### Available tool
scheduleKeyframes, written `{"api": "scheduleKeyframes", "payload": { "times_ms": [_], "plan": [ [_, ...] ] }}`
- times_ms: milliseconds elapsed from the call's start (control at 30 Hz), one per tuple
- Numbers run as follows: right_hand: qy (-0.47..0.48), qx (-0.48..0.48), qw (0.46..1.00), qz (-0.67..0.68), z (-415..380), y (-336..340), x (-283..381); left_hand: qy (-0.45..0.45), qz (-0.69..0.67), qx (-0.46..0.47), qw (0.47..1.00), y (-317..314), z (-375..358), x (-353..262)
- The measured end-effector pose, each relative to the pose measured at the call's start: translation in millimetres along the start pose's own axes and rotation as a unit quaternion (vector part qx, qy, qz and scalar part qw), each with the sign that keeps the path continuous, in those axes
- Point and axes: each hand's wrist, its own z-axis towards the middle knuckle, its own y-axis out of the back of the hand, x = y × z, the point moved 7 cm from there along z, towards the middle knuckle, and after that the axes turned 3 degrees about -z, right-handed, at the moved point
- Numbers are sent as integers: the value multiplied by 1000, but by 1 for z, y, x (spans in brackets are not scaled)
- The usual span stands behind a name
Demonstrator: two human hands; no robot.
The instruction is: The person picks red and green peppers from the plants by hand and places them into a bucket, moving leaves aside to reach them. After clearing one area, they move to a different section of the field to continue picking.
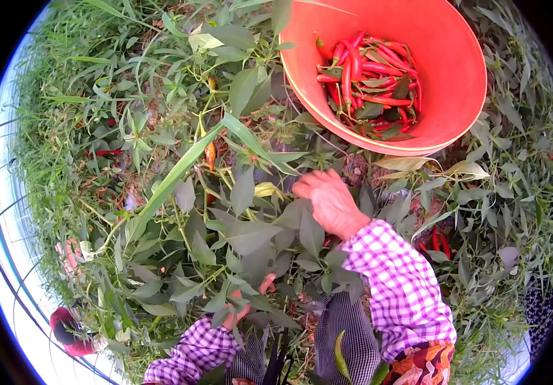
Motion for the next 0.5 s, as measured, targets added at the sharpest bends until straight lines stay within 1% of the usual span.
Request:
{"api": "scheduleKeyframes", "payload": {
  "times_ms": [33, 100, 167, 200, 300, 367, 400, 467, 500],
  "plan": [
    [35, -8, 999, -18, -6, 21, 30, -1, 1, 1, 1000, 0, 0, -2],
    [32, 65, 992, -107, -30, 37, 58, -3, 3, 5, 1000, -2, -1, -8],
    [11, 12, 992, -127, -53, 72, 78, -9, 8, 13, 1000, -9, -1, -16],
    [9, -62, 991, -116, -60, 97, 89, -9, 13, 20, 1000, -12, -2, -23],
    [-52, -152, 975, -155, -80, 171, 105, -10, 35, 46, 998, -23, -3, -46],
    [5, -288, 943, -167, -90, 223, 115, -11, 40, 63, 997, -33, -7, -60],
    [58, -340, 924, -165, -90, 246, 123, -9, 38, 71, 997, -37, -8, -67],
    [129, -438, 867, -201, -82, 273, 122, 2, 26, 85, 996, -42, -14, -75],
    [102, -449, 858, -227, -72, 277, 111, 8, -11, 99, 995, -44, -13, -76]
  ]
}}
